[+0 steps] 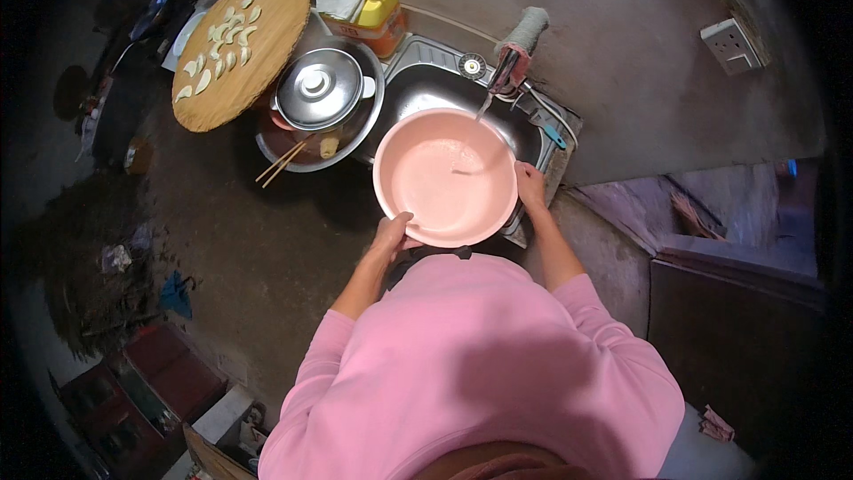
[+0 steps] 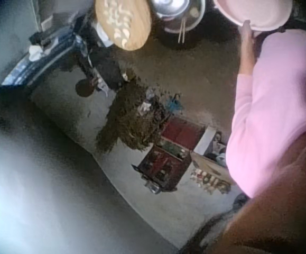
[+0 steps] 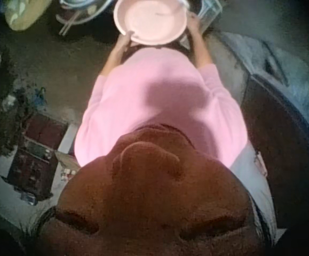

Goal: The person fills a pink bowl with water from the tap, then pours water into a pot on the stove and covers it. They wash their hands in the bowl and rub a white substance inside the bowl.

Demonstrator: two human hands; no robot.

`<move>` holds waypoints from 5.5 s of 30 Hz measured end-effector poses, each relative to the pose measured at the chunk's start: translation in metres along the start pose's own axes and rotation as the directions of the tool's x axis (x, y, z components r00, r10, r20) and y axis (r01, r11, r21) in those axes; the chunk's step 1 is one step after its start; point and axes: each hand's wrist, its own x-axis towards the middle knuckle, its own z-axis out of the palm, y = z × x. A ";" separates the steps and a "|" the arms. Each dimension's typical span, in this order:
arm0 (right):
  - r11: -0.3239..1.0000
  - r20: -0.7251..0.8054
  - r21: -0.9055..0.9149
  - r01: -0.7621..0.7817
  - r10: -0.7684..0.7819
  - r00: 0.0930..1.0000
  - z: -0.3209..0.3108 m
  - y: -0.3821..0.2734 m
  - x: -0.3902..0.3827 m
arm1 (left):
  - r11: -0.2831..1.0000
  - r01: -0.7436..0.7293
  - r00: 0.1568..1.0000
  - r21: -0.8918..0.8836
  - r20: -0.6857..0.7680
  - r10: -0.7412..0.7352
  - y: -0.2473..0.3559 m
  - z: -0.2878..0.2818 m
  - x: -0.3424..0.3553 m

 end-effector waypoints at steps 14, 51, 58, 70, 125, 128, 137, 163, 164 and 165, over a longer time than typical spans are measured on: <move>0.998 0.108 0.056 -0.042 0.036 0.993 -0.013 -0.008 0.003 | 1.000 -0.016 1.000 0.015 -0.026 0.016 0.001 0.004 -0.001; 0.814 0.334 0.443 -0.376 0.239 0.912 -0.017 -0.025 0.066 | 0.999 -0.023 0.997 0.044 -0.070 0.026 0.009 0.016 -0.011; 0.787 0.327 0.493 -0.370 0.226 0.918 -0.007 -0.032 0.103 | 0.999 -0.016 0.996 0.052 -0.090 0.020 0.007 0.016 -0.008; 0.766 0.315 0.503 -0.399 0.267 0.911 0.016 -0.070 0.140 | 0.999 -0.050 0.991 0.013 -0.126 0.052 -0.001 0.016 -0.003; 0.781 0.318 0.424 -0.459 0.346 0.883 0.029 -0.078 0.155 | 0.997 -0.021 0.990 0.068 -0.139 0.031 0.008 0.024 -0.013; 0.779 0.326 0.439 -0.449 0.327 0.887 0.029 -0.075 0.156 | 0.997 -0.037 0.991 0.061 -0.128 0.045 0.006 0.024 -0.012; 0.790 0.349 0.412 -0.453 0.323 0.880 0.029 -0.080 0.151 | 0.998 -0.017 0.991 0.062 -0.128 0.025 0.003 0.021 -0.010; 0.783 0.342 0.430 -0.450 0.321 0.883 0.027 -0.084 0.149 | 0.998 -0.028 0.992 0.065 -0.117 0.036 0.002 0.022 -0.012; 0.789 0.347 0.418 -0.451 0.320 0.882 0.027 -0.084 0.149 | 0.997 -0.027 0.992 0.069 -0.117 0.035 0.002 0.022 -0.012; 0.791 0.341 0.416 -0.449 0.322 0.883 0.027 -0.085 0.149 | 0.997 -0.022 0.993 0.067 -0.118 0.030 0.002 0.022 -0.012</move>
